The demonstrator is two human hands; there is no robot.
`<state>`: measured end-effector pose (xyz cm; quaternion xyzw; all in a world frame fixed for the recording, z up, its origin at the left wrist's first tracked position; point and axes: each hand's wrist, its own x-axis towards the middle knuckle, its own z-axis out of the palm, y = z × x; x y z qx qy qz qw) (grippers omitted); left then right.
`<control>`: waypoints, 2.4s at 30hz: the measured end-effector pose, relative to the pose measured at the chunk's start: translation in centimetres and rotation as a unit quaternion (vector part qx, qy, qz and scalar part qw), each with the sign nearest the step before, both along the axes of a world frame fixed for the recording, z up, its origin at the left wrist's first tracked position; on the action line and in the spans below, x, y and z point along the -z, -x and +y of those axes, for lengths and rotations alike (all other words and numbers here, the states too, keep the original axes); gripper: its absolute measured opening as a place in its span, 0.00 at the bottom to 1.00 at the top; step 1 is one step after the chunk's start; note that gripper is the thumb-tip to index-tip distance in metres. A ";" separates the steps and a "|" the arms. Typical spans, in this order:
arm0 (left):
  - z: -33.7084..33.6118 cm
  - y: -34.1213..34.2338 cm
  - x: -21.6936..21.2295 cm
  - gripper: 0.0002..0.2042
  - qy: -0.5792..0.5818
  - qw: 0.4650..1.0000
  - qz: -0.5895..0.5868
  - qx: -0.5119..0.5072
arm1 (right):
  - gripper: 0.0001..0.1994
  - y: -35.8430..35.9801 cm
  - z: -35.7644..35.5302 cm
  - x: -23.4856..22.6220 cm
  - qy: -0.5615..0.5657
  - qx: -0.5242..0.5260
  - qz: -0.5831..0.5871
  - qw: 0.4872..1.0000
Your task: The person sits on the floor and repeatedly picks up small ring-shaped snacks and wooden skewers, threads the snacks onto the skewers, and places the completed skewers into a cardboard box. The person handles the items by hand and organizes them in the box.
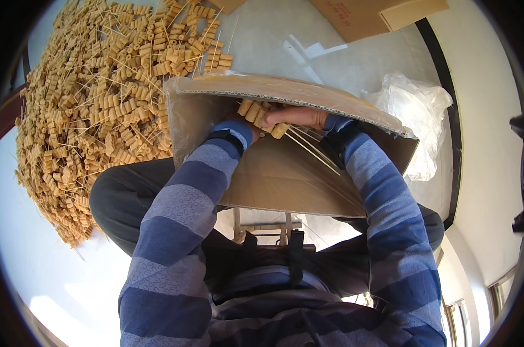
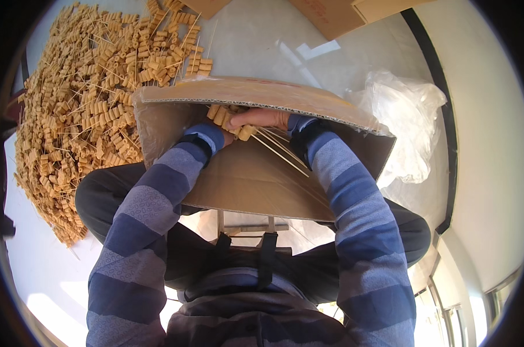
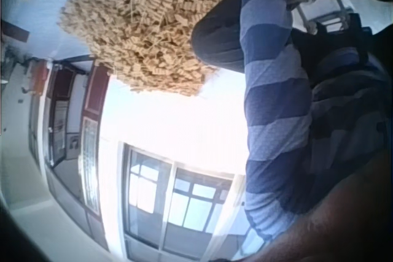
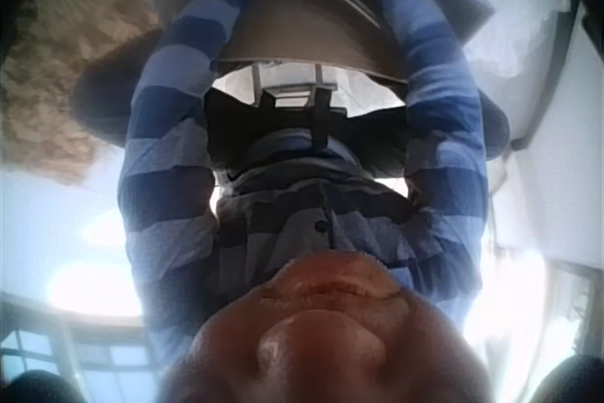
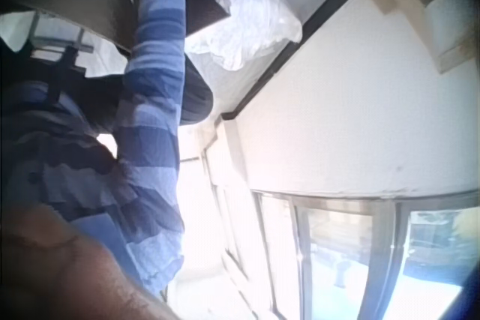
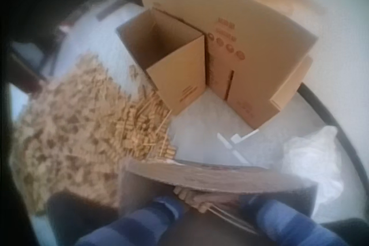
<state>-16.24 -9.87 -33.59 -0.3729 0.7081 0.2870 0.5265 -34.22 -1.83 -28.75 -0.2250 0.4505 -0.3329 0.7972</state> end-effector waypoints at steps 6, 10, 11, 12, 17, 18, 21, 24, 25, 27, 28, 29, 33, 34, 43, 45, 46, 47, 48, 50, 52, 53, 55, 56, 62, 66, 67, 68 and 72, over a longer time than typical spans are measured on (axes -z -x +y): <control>1.4 -3.1 4.5 0.27 0.000 0.994 0.075 -0.079 | 0.32 -2.2 -1.4 2.3 0.072 -0.077 0.110 0.988; 2.3 -3.9 5.4 0.24 0.038 0.999 0.019 -0.003 | 0.36 -3.8 -0.7 0.9 0.206 -0.097 0.340 0.912; 2.3 -4.0 5.2 0.25 0.044 0.997 0.053 0.036 | 0.36 -4.3 -0.4 0.3 0.191 -0.110 0.403 0.889; 2.3 -4.0 4.9 0.25 0.030 0.994 0.080 0.068 | 0.36 -4.7 0.0 -0.4 0.168 -0.126 0.465 0.860; 2.6 -4.3 2.2 0.25 0.045 0.974 0.222 0.027 | 0.36 -7.4 1.9 -1.9 0.211 -0.102 0.661 0.713; 2.8 -4.1 1.9 0.25 0.051 0.976 0.208 0.034 | 0.36 -7.6 2.2 -1.7 0.225 -0.109 0.673 0.696; 3.0 -3.2 1.6 0.24 0.077 0.978 0.174 0.086 | 0.37 -7.6 2.8 -0.8 0.267 -0.126 0.709 0.640; 2.7 -2.3 1.9 0.25 0.030 0.985 0.115 0.128 | 0.37 -7.4 2.9 0.5 0.294 -0.120 0.736 0.598; 2.5 -2.1 1.9 0.25 0.001 0.986 0.087 0.143 | 0.35 -7.3 2.8 1.1 0.303 -0.110 0.741 0.589; 2.3 -1.8 1.7 0.25 -0.015 0.982 0.070 0.178 | 0.35 -7.3 2.6 2.1 0.311 -0.106 0.744 0.582; 2.2 -1.7 1.6 0.25 -0.022 0.978 0.060 0.197 | 0.36 -7.3 2.5 2.6 0.310 -0.114 0.742 0.583; 2.2 -1.6 1.3 0.25 -0.023 0.978 0.058 0.198 | 0.38 -7.4 2.3 3.1 0.305 -0.125 0.740 0.586; 2.4 -1.8 0.5 0.24 -0.008 0.977 0.061 0.205 | 0.35 -7.9 1.9 4.9 0.303 -0.123 0.740 0.588; 2.5 -1.8 0.3 0.24 0.004 0.977 0.069 0.204 | 0.35 -8.0 1.8 5.3 0.303 -0.123 0.744 0.583; 2.5 -2.1 -0.3 0.30 0.018 0.977 0.096 0.187 | 0.31 -8.6 0.9 7.4 0.312 -0.132 0.753 0.564; 2.4 -2.1 -0.3 0.30 0.021 0.976 0.103 0.190 | 0.31 -8.5 0.8 7.9 0.307 -0.147 0.744 0.575; 2.5 -2.1 -0.1 0.29 0.029 0.975 0.109 0.190 | 0.31 -8.4 0.7 8.1 0.301 -0.160 0.736 0.585; 2.5 -2.2 0.1 0.29 0.032 0.976 0.114 0.181 | 0.31 -8.3 0.7 8.3 0.294 -0.174 0.726 0.597; 2.6 -2.3 0.3 0.28 0.036 0.977 0.119 0.173 | 0.30 -8.2 0.7 8.5 0.298 -0.172 0.724 0.598; 2.9 -2.5 1.0 0.28 0.039 0.978 0.122 0.165 | 0.30 -8.1 0.6 9.0 0.304 -0.167 0.718 0.603; 3.2 -2.7 1.6 0.28 0.050 0.977 0.129 0.162 | 0.29 -8.1 0.5 9.3 0.310 -0.158 0.720 0.601; 3.3 -2.9 1.7 0.25 0.066 0.974 0.142 0.161 | 0.29 -8.0 0.4 9.4 0.305 -0.161 0.718 0.604; 3.4 -3.1 1.9 0.20 0.090 0.970 0.170 0.150 | 0.28 -7.8 0.3 9.4 0.295 -0.176 0.691 0.636; 3.4 -3.1 1.9 0.22 0.096 0.970 0.171 0.146 | 0.27 -7.5 0.3 9.4 0.285 -0.190 0.670 0.659; 2.9 -2.6 1.2 0.28 0.035 0.981 0.121 0.150 | 0.25 -6.5 0.5 8.5 0.349 -0.195 0.712 0.578; 2.8 -2.6 0.7 0.28 0.045 0.979 0.123 0.157 | 0.24 -6.6 0.4 8.2 0.306 -0.166 0.649 0.676; 2.8 -2.6 0.7 0.28 0.041 0.979 0.125 0.154 | 0.24 -6.5 0.3 8.3 0.298 -0.178 0.640 0.685; 2.8 -2.6 0.7 0.28 0.049 0.979 0.130 0.152 | 0.24 -6.4 0.2 8.4 0.283 -0.187 0.639 0.690; 2.9 -2.7 0.8 0.28 0.047 0.982 0.131 0.129 | 0.22 -7.1 0.2 8.6 0.299 -0.161 0.684 0.646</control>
